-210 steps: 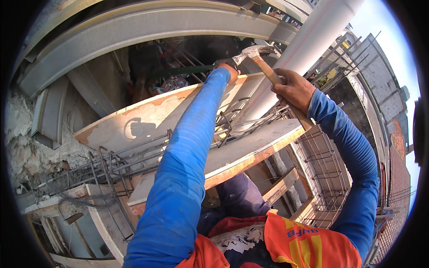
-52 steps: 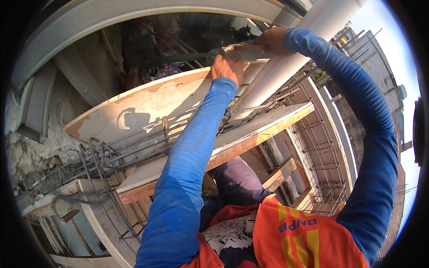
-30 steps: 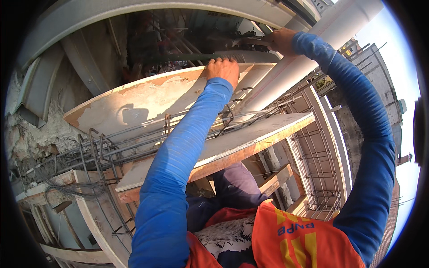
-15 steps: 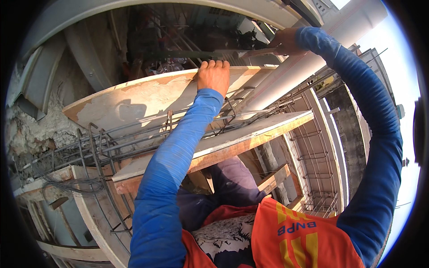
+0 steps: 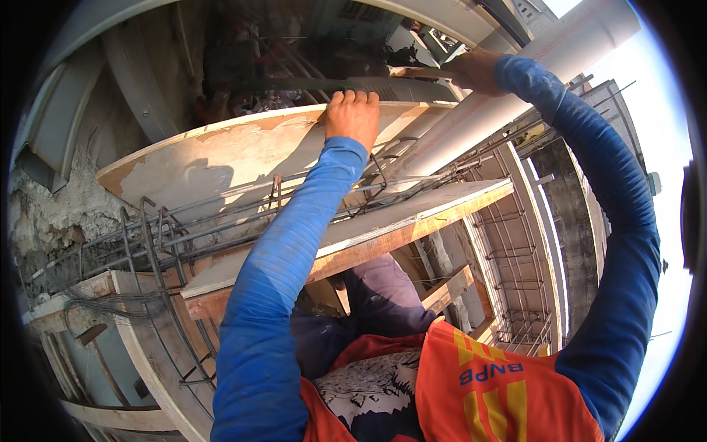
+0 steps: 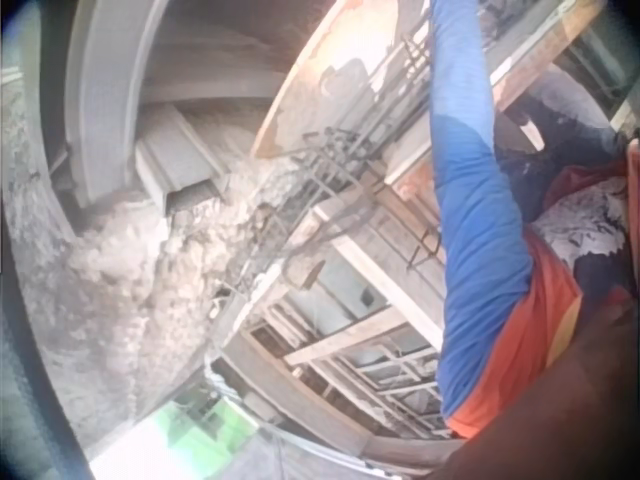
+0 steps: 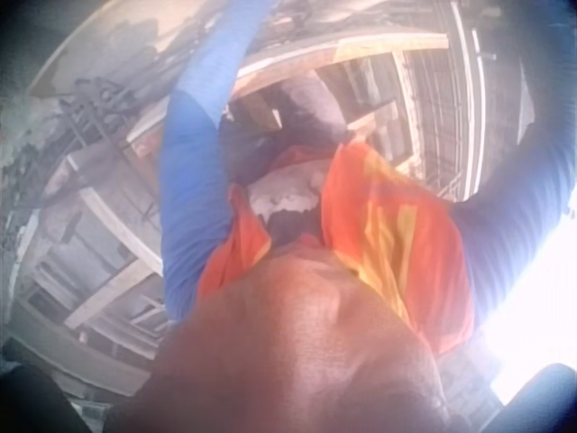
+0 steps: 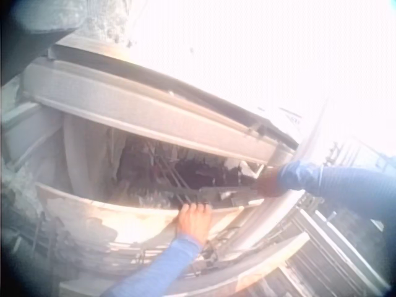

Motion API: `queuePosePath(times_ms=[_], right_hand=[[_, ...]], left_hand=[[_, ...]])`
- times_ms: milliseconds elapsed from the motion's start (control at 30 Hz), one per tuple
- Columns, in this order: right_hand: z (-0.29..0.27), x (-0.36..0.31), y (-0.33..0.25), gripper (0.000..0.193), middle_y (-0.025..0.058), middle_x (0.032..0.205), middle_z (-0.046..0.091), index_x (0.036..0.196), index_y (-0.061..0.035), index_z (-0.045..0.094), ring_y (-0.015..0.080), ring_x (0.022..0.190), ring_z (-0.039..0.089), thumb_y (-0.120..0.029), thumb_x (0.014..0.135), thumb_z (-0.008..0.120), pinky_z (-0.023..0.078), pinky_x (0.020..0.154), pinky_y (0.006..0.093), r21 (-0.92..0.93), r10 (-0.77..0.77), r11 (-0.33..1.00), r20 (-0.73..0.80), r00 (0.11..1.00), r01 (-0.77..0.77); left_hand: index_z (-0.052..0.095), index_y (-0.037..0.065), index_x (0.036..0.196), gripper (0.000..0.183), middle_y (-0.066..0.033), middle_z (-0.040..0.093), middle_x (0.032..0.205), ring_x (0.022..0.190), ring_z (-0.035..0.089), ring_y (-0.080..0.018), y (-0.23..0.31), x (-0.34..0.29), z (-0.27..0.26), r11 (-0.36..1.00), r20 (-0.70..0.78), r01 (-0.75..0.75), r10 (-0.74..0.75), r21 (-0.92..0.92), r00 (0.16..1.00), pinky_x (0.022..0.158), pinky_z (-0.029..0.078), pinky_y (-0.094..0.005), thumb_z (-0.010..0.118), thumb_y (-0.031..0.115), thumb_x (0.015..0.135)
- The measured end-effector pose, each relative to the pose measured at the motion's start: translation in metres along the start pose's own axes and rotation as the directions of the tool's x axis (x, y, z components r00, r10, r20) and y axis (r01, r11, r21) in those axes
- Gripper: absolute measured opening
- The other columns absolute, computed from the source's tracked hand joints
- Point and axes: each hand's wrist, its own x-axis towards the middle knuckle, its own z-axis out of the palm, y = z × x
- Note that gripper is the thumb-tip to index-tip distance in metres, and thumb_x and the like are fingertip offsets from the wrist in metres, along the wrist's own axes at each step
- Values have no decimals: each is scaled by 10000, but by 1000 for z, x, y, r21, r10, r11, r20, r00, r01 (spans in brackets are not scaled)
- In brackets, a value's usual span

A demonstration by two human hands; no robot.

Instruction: The person is assembling a rebar framework on a construction site. They use a hammer to adjust wooden supports and then use pliers to tie wire around the rebar intersections, securing the structure.

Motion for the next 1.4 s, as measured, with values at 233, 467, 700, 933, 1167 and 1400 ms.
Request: queuePosePath(times_ms=[233, 467, 700, 933, 1167, 1400], right_hand=[[-4, 6, -11, 395, 199, 983, 719, 1406, -129, 561, 403, 918, 698, -220, 1024, 524, 558, 847, 493, 4, 39, 999, -96, 995, -39], [-11, 9, -14, 375, 185, 1090, 715, 1393, -120, 567, 397, 991, 686, -204, 1031, 517, 534, 927, 505, -76, 49, 996, -72, 996, -55], [4, 5, 3, 389, 174, 998, 724, 1401, -107, 551, 403, 954, 693, -175, 1019, 528, 541, 883, 519, -37, -21, 999, -83, 996, 18], [3, -2, 3, 328, 176, 1011, 724, 1329, -146, 608, 397, 956, 700, -212, 1015, 540, 549, 879, 511, -58, 4, 998, -93, 996, -9], [6, -1, 8, 435, 201, 960, 718, 1458, -153, 509, 408, 888, 698, -194, 1025, 534, 558, 836, 513, -77, -26, 997, -77, 997, 20], [29, 7, 18, 383, 195, 954, 721, 1400, -125, 560, 409, 856, 701, -209, 1029, 523, 573, 815, 502, -75, -136, 989, -115, 984, 128]], left_hand=[[689, 104, 935, 93, -68, 710, 884, 914, 670, -228, -7, 1, -1, 1000, -34, -4, 3, -12, 999, 856, 483, -378, 624, 138, 879], [686, 107, 914, 84, -67, 707, 864, 900, 671, -226, -6, 3, 3, 1000, -72, -14, 15, 4, 997, 848, 486, -374, 637, 137, 854], [680, 94, 925, 84, -75, 707, 862, 898, 672, -230, -3, 1, 3, 1000, -54, -6, 6, 10, 999, 850, 485, -380, 632, 132, 867], [531, 18, 1367, 507, -77, 689, 764, 823, 670, -216, -3, 3, 3, 997, -82, 12, -6, 75, 997, 812, 493, -332, 634, 104, 879], [221, -11, 1597, 850, -79, 682, 731, 765, 665, -206, 1, 2, 0, 996, -29, -4, 7, 87, 1000, 779, 505, -335, 641, 57, 862], [184, 26, 1618, 892, -74, 670, 715, 741, 652, -208, 2, 0, 0, 987, -66, -5, 15, 159, 998, 778, 507, -335, 643, 41, 853]])
